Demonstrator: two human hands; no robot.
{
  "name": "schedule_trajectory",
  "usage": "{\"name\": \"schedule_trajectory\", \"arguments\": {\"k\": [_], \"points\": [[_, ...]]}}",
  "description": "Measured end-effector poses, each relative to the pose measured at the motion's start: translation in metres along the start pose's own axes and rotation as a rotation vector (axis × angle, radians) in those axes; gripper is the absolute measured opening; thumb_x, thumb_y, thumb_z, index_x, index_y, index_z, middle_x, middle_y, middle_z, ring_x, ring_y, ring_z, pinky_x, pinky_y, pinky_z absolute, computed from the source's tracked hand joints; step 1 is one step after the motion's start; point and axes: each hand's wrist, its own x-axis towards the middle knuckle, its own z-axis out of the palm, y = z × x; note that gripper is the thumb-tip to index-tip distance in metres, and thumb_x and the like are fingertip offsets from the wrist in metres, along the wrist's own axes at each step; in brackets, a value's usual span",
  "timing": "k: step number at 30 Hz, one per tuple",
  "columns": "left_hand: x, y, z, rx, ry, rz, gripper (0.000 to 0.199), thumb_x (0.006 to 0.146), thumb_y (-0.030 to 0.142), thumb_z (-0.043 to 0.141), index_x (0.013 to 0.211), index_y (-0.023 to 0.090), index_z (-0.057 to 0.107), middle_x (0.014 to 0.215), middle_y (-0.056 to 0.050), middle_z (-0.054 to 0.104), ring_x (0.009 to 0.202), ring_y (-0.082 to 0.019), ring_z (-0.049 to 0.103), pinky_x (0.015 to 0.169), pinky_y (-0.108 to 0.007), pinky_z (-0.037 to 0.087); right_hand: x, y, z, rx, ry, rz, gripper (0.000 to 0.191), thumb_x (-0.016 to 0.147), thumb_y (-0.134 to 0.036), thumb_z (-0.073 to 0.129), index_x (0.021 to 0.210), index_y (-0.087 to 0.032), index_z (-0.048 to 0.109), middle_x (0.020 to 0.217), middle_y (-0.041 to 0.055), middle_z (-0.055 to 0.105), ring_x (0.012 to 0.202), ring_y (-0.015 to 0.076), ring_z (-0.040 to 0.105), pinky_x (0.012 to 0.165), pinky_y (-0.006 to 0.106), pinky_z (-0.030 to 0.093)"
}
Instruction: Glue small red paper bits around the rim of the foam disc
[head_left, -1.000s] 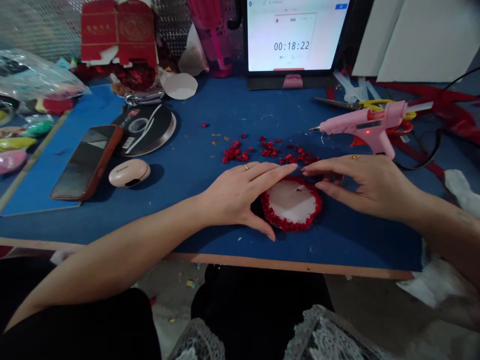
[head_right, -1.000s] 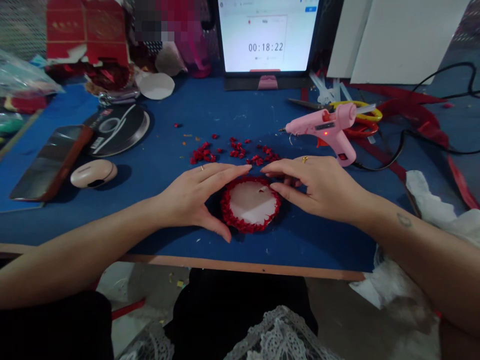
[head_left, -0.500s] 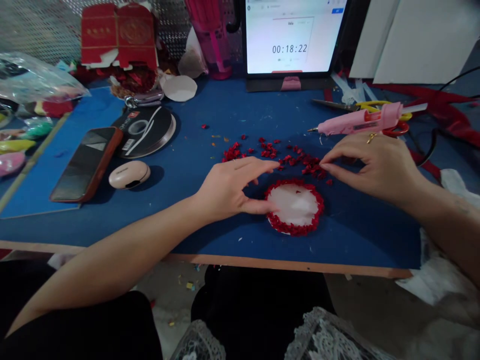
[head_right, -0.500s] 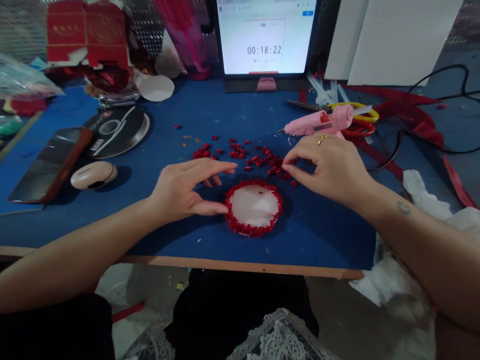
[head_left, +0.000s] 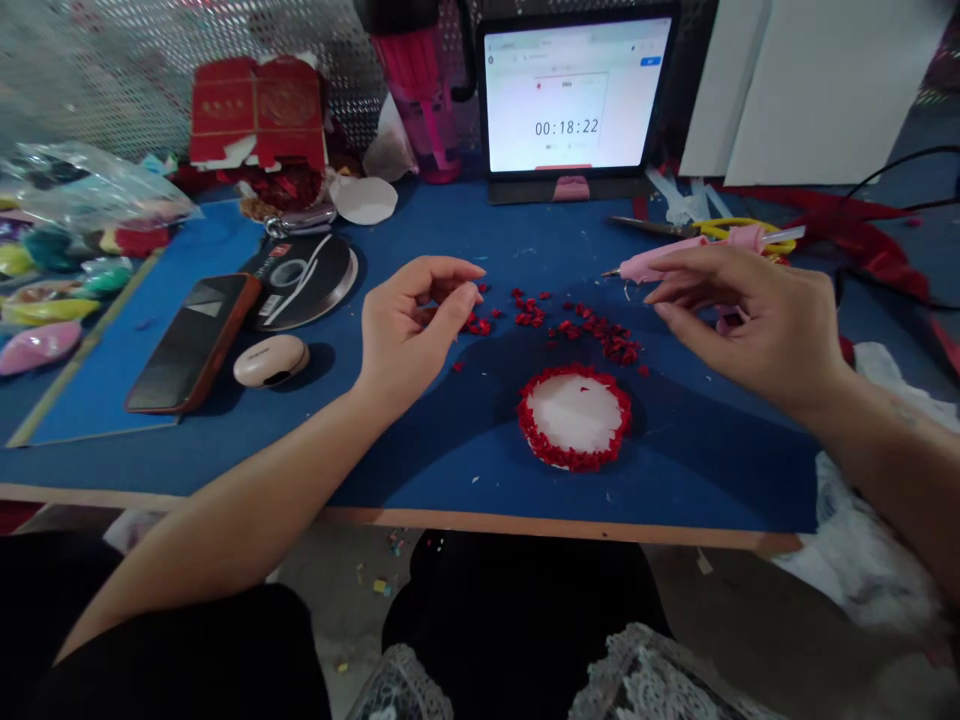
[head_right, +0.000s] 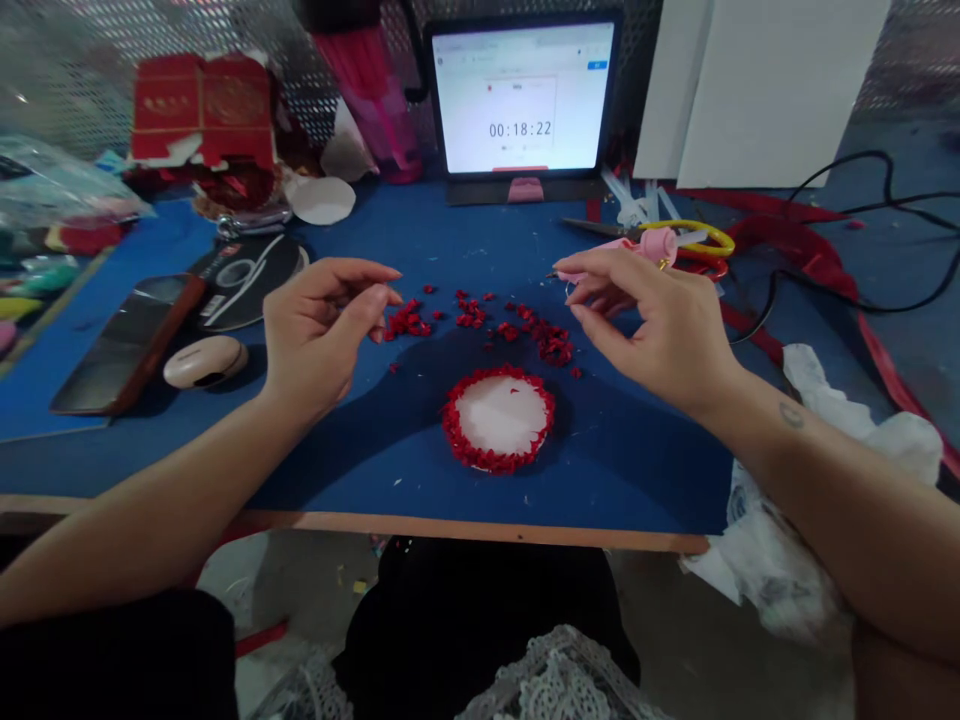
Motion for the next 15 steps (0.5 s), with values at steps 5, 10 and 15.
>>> {"name": "schedule_trajectory", "arguments": {"k": [5, 10, 15], "points": [[0.021, 0.002, -0.029, 0.129, -0.094, 0.018, 0.023, 0.085, 0.049, 0.064, 0.094, 0.028, 0.068, 0.083, 0.003, 0.068, 0.070, -0.012, 0.056, 0.055, -0.031, 0.047, -0.002, 0.001, -0.006, -0.049, 0.049, 0.016, 0.025, 0.085, -0.040, 0.067, 0.066, -0.026, 0.059, 0.050, -0.0019, 0.057, 0.044, 0.0142, 0.052, 0.046, 0.032, 0.042], [0.025, 0.010, -0.052, 0.486, -0.612, 0.041, 0.030, 0.078, 0.052, 0.064, 0.087, 0.024, 0.071, 0.080, 0.000, 0.071, 0.063, -0.014, 0.060, 0.060, -0.031, 0.048, 0.002, 0.006, -0.008, -0.156, -0.004, -0.092, 0.007, 0.086, -0.024, 0.058, 0.082, -0.027, 0.063, 0.081, 0.0013, 0.073, 0.076, 0.0221, 0.068, 0.075, 0.040, 0.054], [0.008, 0.010, -0.043, 0.687, -0.780, 0.164, 0.029, 0.088, 0.038, 0.048, 0.097, 0.019, 0.069, 0.097, -0.006, 0.071, 0.086, -0.019, 0.066, 0.075, -0.029, 0.048, 0.003, 0.004, -0.004, -0.088, -0.080, -0.198, 0.030, 0.087, -0.020, 0.056, 0.114, -0.028, 0.067, 0.108, 0.0019, 0.074, 0.094, 0.0225, 0.071, 0.077, 0.038, 0.057]]}}
